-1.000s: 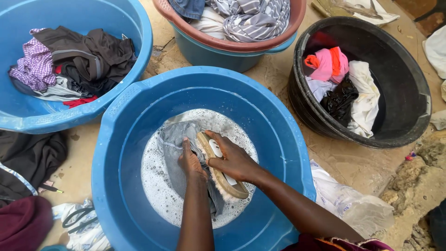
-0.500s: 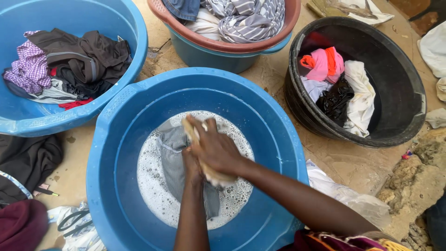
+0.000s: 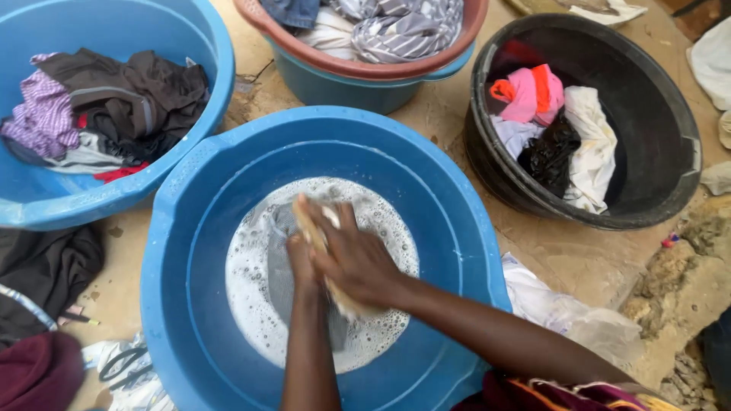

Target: Hand-washing clothes in a basin using a scrub brush and soapy water

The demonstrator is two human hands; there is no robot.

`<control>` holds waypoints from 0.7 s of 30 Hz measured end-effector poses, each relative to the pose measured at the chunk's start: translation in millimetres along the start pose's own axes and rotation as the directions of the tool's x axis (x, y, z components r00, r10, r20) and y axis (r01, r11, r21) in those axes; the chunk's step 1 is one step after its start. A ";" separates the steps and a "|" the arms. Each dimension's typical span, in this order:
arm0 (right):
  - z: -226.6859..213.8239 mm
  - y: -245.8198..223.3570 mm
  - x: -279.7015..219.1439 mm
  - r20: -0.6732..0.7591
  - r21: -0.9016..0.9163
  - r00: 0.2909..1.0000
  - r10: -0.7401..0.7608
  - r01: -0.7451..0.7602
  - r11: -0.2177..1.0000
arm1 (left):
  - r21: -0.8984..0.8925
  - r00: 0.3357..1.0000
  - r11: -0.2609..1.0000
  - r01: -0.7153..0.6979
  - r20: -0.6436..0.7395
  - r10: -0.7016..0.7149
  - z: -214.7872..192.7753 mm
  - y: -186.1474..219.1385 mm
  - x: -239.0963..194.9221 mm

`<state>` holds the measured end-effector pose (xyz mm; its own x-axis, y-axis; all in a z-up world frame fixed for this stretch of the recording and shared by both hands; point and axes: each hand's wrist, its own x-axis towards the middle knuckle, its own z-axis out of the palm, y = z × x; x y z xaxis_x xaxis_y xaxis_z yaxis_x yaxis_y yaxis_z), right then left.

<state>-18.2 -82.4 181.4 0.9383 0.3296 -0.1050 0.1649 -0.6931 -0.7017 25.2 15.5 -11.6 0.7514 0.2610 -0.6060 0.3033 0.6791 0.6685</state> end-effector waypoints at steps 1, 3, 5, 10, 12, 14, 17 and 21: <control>-8.2 10.3 18.8 -0.024 0.024 0.994 0.105 -0.104 0.994 | 0.137 0.989 0.989 -0.062 0.144 0.042 19.8 11.6 -35.3; -13.8 29.3 48.5 -0.040 0.056 0.981 0.191 -0.189 0.980 | 0.258 0.956 0.953 -0.158 0.280 0.082 35.7 23.0 -65.5; -11.6 53.4 57.6 -0.200 0.087 0.973 0.113 -0.097 0.991 | 0.492 0.857 0.769 -0.409 0.496 0.138 31.7 11.6 -63.2; 20.9 -9.6 -34.3 -0.054 -0.008 0.998 -0.043 0.043 0.999 | 0.260 0.808 0.941 -0.216 0.589 0.023 -33.5 -19.3 36.2; 31.4 -9.9 -36.8 0.064 0.133 0.996 -0.056 0.047 0.990 | 0.083 0.731 0.989 -0.123 0.681 0.034 -46.3 -36.0 57.4; 33.7 -1.5 -10.2 -0.058 0.013 0.997 -0.052 0.053 0.999 | -0.337 0.447 0.892 0.303 0.876 0.179 -58.6 -53.0 70.1; -4.5 9.3 44.5 -0.159 -0.015 0.987 0.010 -0.012 1.000 | -0.060 0.686 0.998 0.016 0.727 0.032 -29.8 -15.4 -1.8; -24.3 86.6 79.5 -0.104 0.116 0.979 0.177 -0.165 0.979 | 0.483 0.933 0.845 -0.229 0.357 0.048 18.5 39.7 -41.0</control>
<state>78.1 -131.8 129.4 0.9792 0.1327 -0.1538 -0.0288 -0.6587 -0.7518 17.3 19.0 47.8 0.9248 0.0317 -0.3792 0.3676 0.1831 0.9118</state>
